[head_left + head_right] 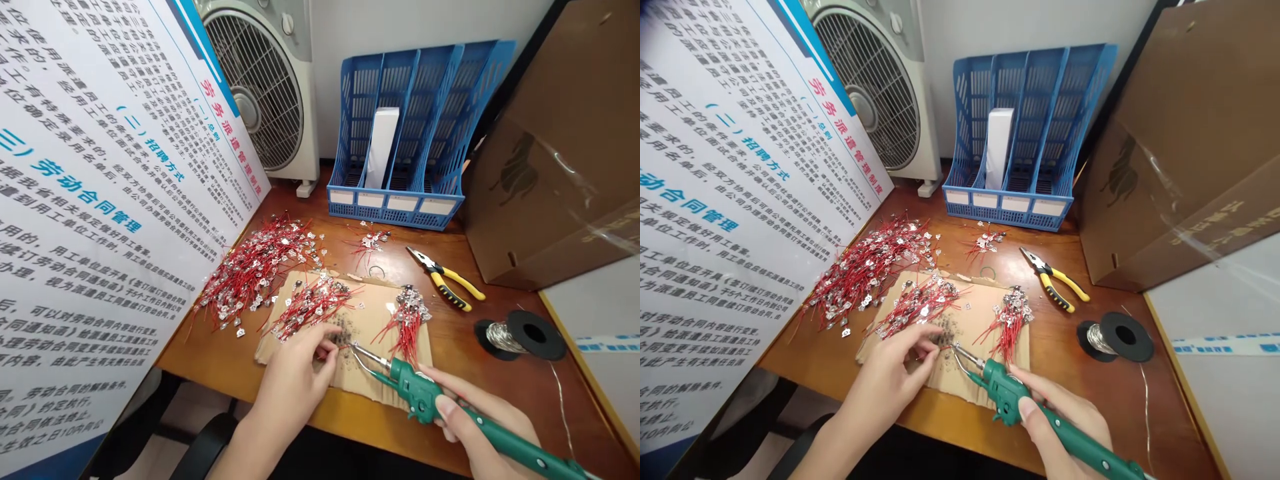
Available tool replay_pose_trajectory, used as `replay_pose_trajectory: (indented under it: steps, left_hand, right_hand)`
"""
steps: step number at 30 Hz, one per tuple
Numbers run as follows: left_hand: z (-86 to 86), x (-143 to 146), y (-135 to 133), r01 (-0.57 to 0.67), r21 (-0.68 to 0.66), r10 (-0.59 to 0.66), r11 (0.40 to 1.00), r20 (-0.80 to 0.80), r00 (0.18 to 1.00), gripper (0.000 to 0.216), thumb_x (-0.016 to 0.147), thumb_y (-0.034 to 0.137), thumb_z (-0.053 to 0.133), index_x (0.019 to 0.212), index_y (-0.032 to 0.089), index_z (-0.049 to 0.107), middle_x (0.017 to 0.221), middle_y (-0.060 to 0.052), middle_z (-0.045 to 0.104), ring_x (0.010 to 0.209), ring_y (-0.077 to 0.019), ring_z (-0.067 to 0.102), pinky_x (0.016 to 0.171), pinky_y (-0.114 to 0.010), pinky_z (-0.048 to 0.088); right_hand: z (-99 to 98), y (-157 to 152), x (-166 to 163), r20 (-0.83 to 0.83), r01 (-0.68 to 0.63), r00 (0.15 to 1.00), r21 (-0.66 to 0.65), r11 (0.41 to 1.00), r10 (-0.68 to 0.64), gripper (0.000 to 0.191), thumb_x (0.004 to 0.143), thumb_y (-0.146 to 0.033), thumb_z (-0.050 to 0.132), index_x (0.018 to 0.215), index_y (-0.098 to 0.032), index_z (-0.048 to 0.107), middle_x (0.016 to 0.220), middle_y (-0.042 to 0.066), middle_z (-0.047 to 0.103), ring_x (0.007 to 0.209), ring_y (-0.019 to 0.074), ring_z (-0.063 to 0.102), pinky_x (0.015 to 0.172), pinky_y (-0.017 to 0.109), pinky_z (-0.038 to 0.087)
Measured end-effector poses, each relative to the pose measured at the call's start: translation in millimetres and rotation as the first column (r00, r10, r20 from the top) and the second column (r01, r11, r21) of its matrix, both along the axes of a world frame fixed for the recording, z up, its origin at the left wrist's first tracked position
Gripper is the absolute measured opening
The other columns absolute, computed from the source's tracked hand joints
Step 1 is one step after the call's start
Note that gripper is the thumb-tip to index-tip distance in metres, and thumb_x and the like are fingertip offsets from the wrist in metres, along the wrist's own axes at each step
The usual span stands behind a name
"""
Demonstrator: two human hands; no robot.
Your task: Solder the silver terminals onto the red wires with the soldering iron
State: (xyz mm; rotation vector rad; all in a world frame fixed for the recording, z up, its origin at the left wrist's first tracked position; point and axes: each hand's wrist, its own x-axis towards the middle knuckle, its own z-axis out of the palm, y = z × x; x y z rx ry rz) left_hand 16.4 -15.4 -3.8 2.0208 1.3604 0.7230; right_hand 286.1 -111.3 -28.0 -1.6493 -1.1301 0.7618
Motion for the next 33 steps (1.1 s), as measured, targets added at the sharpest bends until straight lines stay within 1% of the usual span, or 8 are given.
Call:
replay_pose_trajectory:
  steps: [5, 8, 11, 17, 21, 25, 30, 33]
  left_hand:
    - [1.4, 1, 1, -0.008, 0.002, 0.008, 1.000, 0.016, 1.000, 0.032, 0.100, 0.011, 0.065, 0.126, 0.023, 0.079, 0.095, -0.002, 0.086, 0.085, -0.0205, 0.084, 0.081, -0.032, 0.069]
    - [2.2, 1, 1, -0.003, -0.010, 0.003, 1.000, 0.014, 1.000, 0.032, 0.099, 0.011, 0.065, 0.125, 0.023, 0.079, 0.096, -0.003, 0.087, 0.085, -0.0203, 0.084, 0.084, -0.033, 0.070]
    - [3.6, 1, 1, -0.005, -0.015, 0.005, 1.000, 0.007, 1.000, 0.031, 0.100, 0.012, 0.065, 0.126, 0.023, 0.079, 0.097, -0.003, 0.087, 0.086, -0.0207, 0.084, 0.086, -0.034, 0.070]
    - [5.1, 2, 1, -0.008, -0.021, 0.009, 1.000, 0.018, 1.000, 0.030, 0.101, 0.012, 0.065, 0.124, 0.023, 0.079, 0.095, -0.003, 0.087, 0.087, -0.0211, 0.084, 0.085, -0.034, 0.069]
    - [3.8, 3, 0, -0.009, -0.023, 0.010, 1.000, 0.023, 1.000, 0.029, 0.101, 0.011, 0.065, 0.124, 0.022, 0.079, 0.095, -0.002, 0.087, 0.086, -0.0210, 0.084, 0.084, -0.033, 0.069]
    - [5.4, 3, 0, -0.014, -0.030, 0.014, 0.999, 0.010, 1.000, 0.029, 0.101, 0.012, 0.066, 0.124, 0.022, 0.079, 0.096, -0.003, 0.087, 0.087, -0.0211, 0.084, 0.086, -0.034, 0.069]
    - [6.9, 3, 0, -0.023, -0.040, 0.023, 0.999, 0.000, 1.000, 0.028, 0.101, 0.013, 0.067, 0.124, 0.022, 0.080, 0.096, -0.003, 0.087, 0.085, -0.0208, 0.083, 0.088, -0.035, 0.070]
    - [6.2, 3, 0, -0.023, -0.044, 0.023, 0.999, 0.000, 1.000, 0.028, 0.101, 0.013, 0.067, 0.125, 0.022, 0.079, 0.096, -0.003, 0.087, 0.085, -0.0207, 0.083, 0.086, -0.034, 0.069]
  right_hand:
    - [0.8, 1, 0, -0.056, -0.020, 0.998, -0.007, 1.000, 0.019, 0.034, 0.099, -0.054, 0.076, 0.111, -0.030, 0.098, 0.062, 0.004, 0.073, 0.077, 0.0304, 0.083, 0.087, 0.037, 0.071]
    - [2.5, 1, 0, -0.045, -0.027, 0.999, -0.007, 1.000, 0.027, 0.036, 0.099, -0.054, 0.076, 0.112, -0.028, 0.098, 0.083, 0.008, 0.087, 0.086, 0.0315, 0.086, 0.084, 0.035, 0.071]
    - [4.6, 1, 0, -0.025, -0.034, 0.999, -0.007, 0.999, 0.034, 0.035, 0.100, -0.053, 0.075, 0.112, -0.029, 0.097, 0.102, 0.009, 0.091, 0.087, 0.0296, 0.086, 0.082, 0.033, 0.071]
    - [10.7, 2, -1, -0.012, -0.011, 1.000, 0.003, 1.000, 0.011, 0.032, 0.097, -0.052, 0.077, 0.110, -0.031, 0.098, 0.078, 0.006, 0.083, 0.082, 0.0303, 0.083, 0.091, 0.038, 0.070]
    - [14.8, 3, -4, -0.034, 0.006, 0.999, -0.007, 1.000, -0.006, 0.031, 0.095, -0.051, 0.079, 0.105, -0.030, 0.099, 0.066, 0.003, 0.074, 0.057, 0.0224, 0.068, 0.074, 0.034, 0.068]
    - [18.8, 3, -8, -0.119, 0.041, 0.992, -0.053, 0.998, -0.047, 0.031, 0.093, -0.046, 0.079, 0.108, -0.027, 0.098, 0.063, 0.002, 0.070, 0.054, 0.0190, 0.064, 0.058, 0.028, 0.061]
    - [21.4, 2, -9, -0.131, 0.046, 0.990, -0.067, 0.997, -0.055, 0.030, 0.093, -0.044, 0.078, 0.107, -0.026, 0.098, 0.059, 0.001, 0.068, 0.055, 0.0197, 0.066, 0.055, 0.027, 0.058]
    - [20.9, 3, -7, -0.091, 0.024, 0.995, -0.041, 0.999, -0.028, 0.029, 0.093, -0.044, 0.078, 0.106, -0.028, 0.098, 0.061, 0.002, 0.070, 0.056, 0.0207, 0.066, 0.061, 0.029, 0.061]
